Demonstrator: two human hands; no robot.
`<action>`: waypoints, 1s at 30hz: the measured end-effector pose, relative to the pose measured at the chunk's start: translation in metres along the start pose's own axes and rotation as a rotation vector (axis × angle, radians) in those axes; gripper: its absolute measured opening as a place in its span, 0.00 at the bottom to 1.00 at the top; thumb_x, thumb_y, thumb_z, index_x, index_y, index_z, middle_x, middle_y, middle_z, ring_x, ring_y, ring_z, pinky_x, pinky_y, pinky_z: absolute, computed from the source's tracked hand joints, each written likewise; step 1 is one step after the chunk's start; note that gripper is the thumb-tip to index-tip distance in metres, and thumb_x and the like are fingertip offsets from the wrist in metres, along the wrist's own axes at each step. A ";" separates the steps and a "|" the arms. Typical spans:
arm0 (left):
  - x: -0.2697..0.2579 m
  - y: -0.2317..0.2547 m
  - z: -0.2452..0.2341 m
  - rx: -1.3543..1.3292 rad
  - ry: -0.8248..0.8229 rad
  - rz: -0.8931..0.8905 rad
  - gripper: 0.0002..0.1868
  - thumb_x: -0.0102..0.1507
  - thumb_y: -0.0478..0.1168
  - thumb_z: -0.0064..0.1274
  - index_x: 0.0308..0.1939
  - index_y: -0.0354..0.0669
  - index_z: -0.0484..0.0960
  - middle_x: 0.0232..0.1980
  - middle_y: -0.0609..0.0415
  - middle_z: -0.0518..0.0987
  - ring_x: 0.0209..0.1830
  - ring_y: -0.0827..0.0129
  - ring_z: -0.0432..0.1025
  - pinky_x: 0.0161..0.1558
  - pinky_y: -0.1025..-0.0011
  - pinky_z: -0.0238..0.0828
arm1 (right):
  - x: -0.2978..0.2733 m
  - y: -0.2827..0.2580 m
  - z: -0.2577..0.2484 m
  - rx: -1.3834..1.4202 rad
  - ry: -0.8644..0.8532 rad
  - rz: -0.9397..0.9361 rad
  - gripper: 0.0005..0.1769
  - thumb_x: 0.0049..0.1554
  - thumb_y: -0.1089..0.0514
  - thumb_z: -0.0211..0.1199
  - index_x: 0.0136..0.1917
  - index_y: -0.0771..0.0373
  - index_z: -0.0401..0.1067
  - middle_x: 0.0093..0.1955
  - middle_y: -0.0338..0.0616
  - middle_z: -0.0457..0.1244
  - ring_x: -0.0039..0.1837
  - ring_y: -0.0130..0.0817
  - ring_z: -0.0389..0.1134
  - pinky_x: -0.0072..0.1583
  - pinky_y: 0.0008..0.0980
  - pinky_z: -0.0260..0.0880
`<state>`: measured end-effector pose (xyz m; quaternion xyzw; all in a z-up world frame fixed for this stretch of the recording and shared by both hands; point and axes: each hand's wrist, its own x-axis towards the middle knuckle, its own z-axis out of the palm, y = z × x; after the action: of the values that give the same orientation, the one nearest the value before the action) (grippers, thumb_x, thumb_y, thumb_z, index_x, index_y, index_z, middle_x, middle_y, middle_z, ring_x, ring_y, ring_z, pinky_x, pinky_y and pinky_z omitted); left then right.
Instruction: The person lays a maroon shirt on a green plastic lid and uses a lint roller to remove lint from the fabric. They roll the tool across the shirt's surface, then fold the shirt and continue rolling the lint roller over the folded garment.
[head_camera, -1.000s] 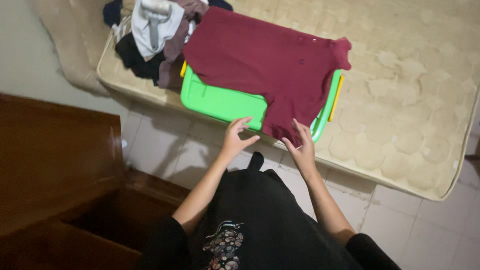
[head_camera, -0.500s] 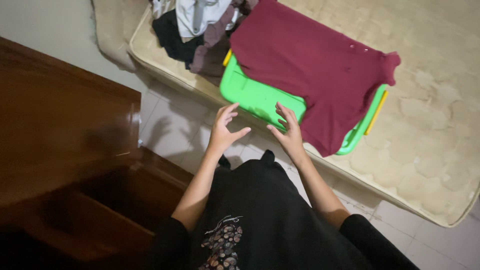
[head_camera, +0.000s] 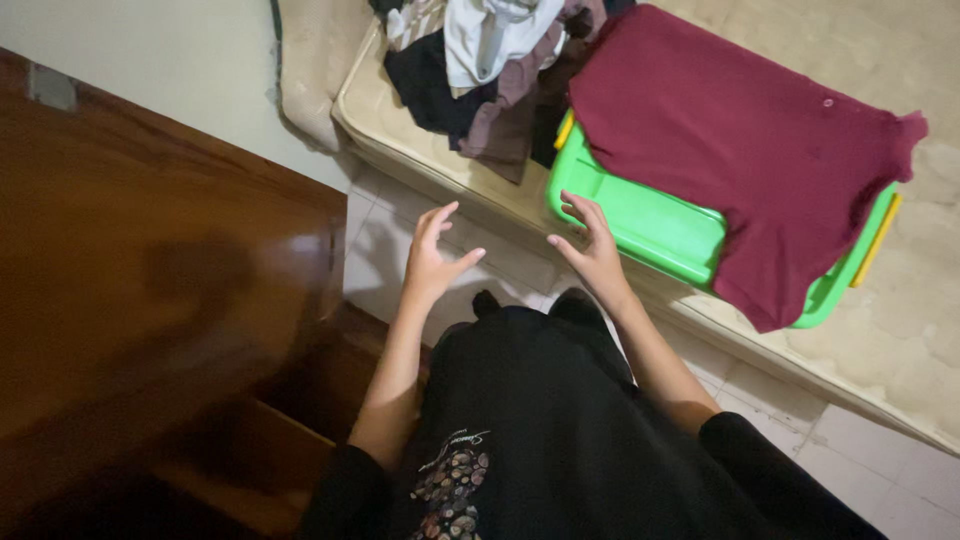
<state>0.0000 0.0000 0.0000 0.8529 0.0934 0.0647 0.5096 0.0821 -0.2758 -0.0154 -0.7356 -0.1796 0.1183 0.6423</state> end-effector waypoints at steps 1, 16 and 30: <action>0.002 -0.004 -0.008 -0.002 -0.011 -0.010 0.45 0.51 0.43 0.74 0.71 0.46 0.71 0.70 0.47 0.70 0.64 0.55 0.71 0.63 0.58 0.72 | 0.003 0.001 0.008 0.066 0.001 -0.009 0.37 0.60 0.64 0.68 0.79 0.60 0.59 0.76 0.47 0.54 0.78 0.43 0.59 0.74 0.44 0.63; 0.117 -0.042 -0.036 -0.139 -0.069 0.025 0.45 0.53 0.44 0.74 0.72 0.44 0.70 0.69 0.49 0.72 0.63 0.58 0.73 0.63 0.59 0.70 | 0.111 0.039 0.050 0.097 0.068 0.165 0.34 0.61 0.65 0.65 0.78 0.59 0.58 0.73 0.46 0.57 0.74 0.38 0.60 0.71 0.39 0.66; 0.236 -0.062 -0.067 -0.120 -0.076 0.093 0.45 0.52 0.43 0.73 0.71 0.42 0.69 0.68 0.46 0.72 0.64 0.57 0.72 0.64 0.61 0.71 | 0.262 0.118 0.083 0.366 0.148 0.224 0.37 0.62 0.61 0.66 0.80 0.61 0.55 0.70 0.53 0.57 0.68 0.37 0.64 0.67 0.32 0.66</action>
<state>0.2103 0.1394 -0.0196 0.8261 0.0304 0.0611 0.5594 0.2994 -0.1048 -0.1290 -0.6290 -0.0248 0.1650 0.7593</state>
